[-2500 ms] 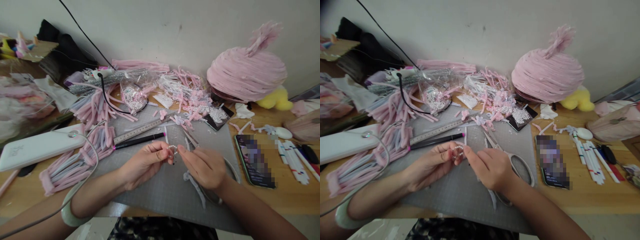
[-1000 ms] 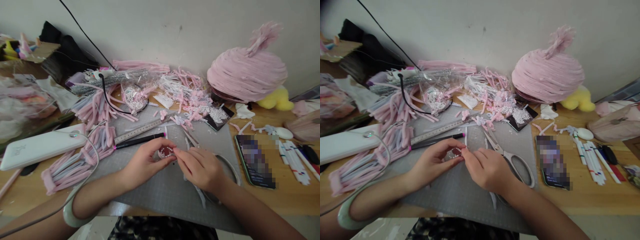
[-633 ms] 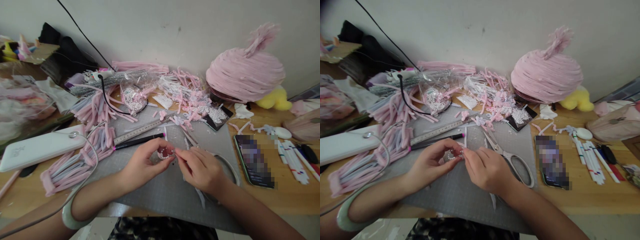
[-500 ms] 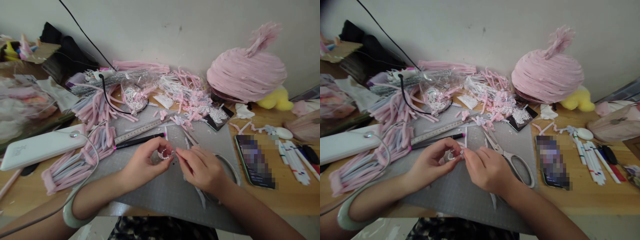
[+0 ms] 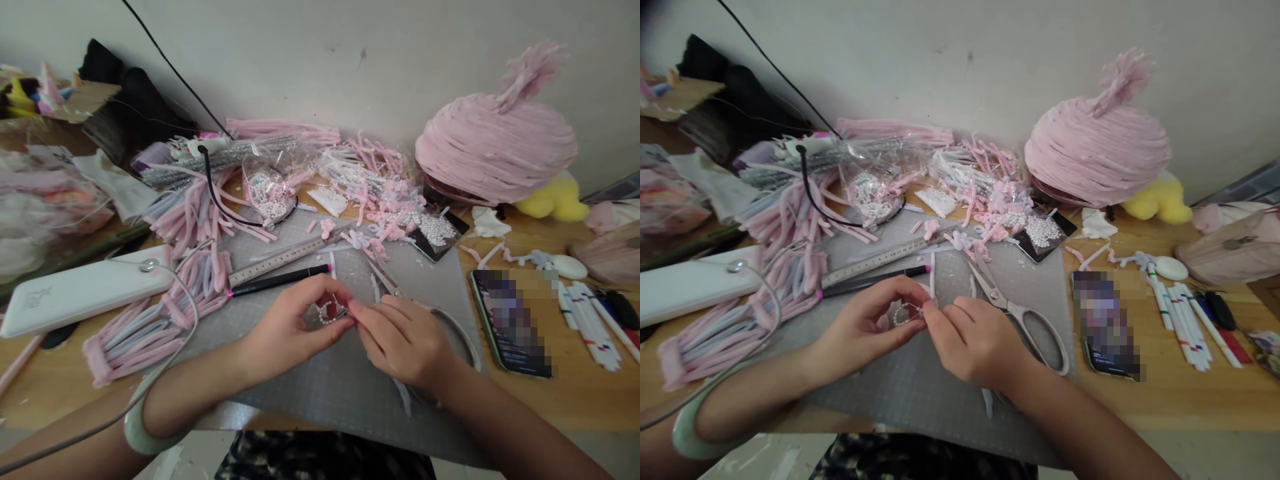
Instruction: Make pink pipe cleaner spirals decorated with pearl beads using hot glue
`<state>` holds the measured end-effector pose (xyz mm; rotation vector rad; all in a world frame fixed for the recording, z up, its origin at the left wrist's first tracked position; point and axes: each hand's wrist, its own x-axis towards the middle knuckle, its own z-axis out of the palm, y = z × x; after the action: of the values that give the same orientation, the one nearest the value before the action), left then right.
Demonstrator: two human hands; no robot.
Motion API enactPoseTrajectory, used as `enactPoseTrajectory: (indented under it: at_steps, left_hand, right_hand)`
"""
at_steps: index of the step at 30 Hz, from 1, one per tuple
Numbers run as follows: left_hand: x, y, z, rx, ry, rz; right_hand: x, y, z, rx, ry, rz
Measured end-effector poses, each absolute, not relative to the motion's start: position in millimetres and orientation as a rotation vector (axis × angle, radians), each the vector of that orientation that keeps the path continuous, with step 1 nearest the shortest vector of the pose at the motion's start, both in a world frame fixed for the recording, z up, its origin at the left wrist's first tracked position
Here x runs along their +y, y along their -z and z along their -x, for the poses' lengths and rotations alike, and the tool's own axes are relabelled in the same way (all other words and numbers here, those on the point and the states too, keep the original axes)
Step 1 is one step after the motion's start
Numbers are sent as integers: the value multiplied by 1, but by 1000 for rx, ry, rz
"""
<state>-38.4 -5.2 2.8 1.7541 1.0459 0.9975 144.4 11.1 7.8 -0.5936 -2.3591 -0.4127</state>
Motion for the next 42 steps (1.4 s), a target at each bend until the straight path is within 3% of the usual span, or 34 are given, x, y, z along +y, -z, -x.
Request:
enactPoseTrajectory:
  at_steps: [10,22,42]
  left_hand:
    - [-4,-8,42,1108,-953,-1890]
    - [-5,-9,40,1022,-903,-1578]
    - [-6,-9,44,923,-1057,-1629]
  right_hand:
    - [12,-9,-144,-2367,388,623]
    - [10,-13,-144,-2372,414,624]
    - [9,-20,-145,-2428,376,683]
